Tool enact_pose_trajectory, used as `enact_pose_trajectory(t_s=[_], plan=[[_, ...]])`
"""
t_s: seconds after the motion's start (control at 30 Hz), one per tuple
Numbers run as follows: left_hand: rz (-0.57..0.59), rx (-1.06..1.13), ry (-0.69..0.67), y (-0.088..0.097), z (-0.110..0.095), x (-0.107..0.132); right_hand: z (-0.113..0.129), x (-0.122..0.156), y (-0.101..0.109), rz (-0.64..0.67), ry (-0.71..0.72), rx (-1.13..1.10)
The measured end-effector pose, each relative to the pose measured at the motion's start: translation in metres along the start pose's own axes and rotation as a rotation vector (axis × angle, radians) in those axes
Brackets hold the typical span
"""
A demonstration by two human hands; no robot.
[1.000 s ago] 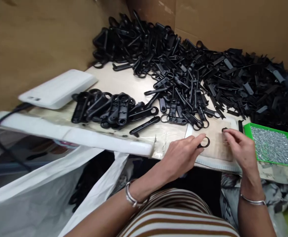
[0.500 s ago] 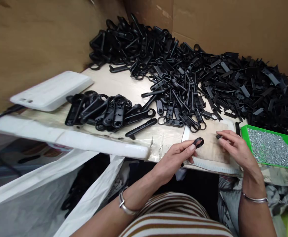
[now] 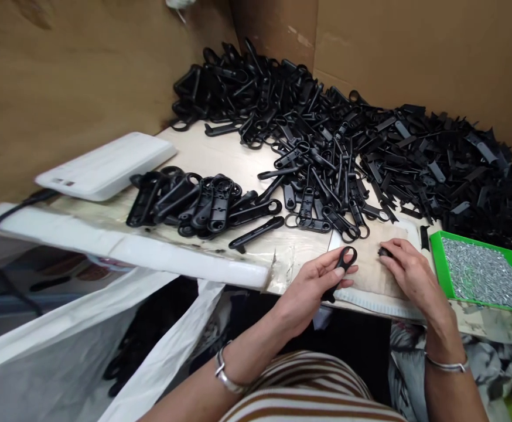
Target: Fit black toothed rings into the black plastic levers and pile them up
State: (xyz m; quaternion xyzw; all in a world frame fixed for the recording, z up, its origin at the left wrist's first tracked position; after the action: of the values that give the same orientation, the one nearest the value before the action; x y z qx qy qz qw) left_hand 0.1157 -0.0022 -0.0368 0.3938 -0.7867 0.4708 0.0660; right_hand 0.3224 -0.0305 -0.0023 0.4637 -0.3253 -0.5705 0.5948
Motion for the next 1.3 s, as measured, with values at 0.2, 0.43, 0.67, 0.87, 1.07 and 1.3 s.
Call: enact_pose_trajectory(t_s=[0.2, 0.43, 0.67, 0.87, 1.07, 1.3], plan=[[-0.002, 0.012, -0.015, -0.002, 0.001, -0.003, 0.014, 0.003, 0.009, -0.084, -0.007, -0.018], [0.086, -0.083, -0.096, -0.012, -0.002, -0.004, 0.056, 0.001, -0.003, -0.321, 0.078, -0.364], [0.144, -0.243, -0.186, -0.021, -0.006, 0.001, 0.062, 0.003, -0.017, -0.396, 0.131, -0.253], [0.044, -0.680, -0.377, -0.021, -0.011, 0.009, 0.061, 0.007, -0.019, -0.429, 0.079, -0.251], [-0.002, -0.953, -0.455, -0.026, -0.020, 0.017, 0.064, 0.013, -0.015, -0.436, 0.020, -0.366], [-0.039, -0.997, -0.436, -0.026, -0.028, 0.025, 0.048, 0.022, -0.011, -0.270, -0.072, -0.566]])
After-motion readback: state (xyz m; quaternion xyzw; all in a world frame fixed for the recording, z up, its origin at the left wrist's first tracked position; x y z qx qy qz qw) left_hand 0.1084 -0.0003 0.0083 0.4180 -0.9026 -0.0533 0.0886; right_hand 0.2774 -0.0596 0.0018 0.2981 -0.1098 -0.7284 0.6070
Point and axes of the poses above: each hand's wrist, its own x-axis away from the middle knuckle, its own y-axis out of the back of the hand, z = x × y, the point moved 4 cm from there along -x, towards the middle knuckle, and after that the axes turned 11 degrees about y, right-handed, at the moved point
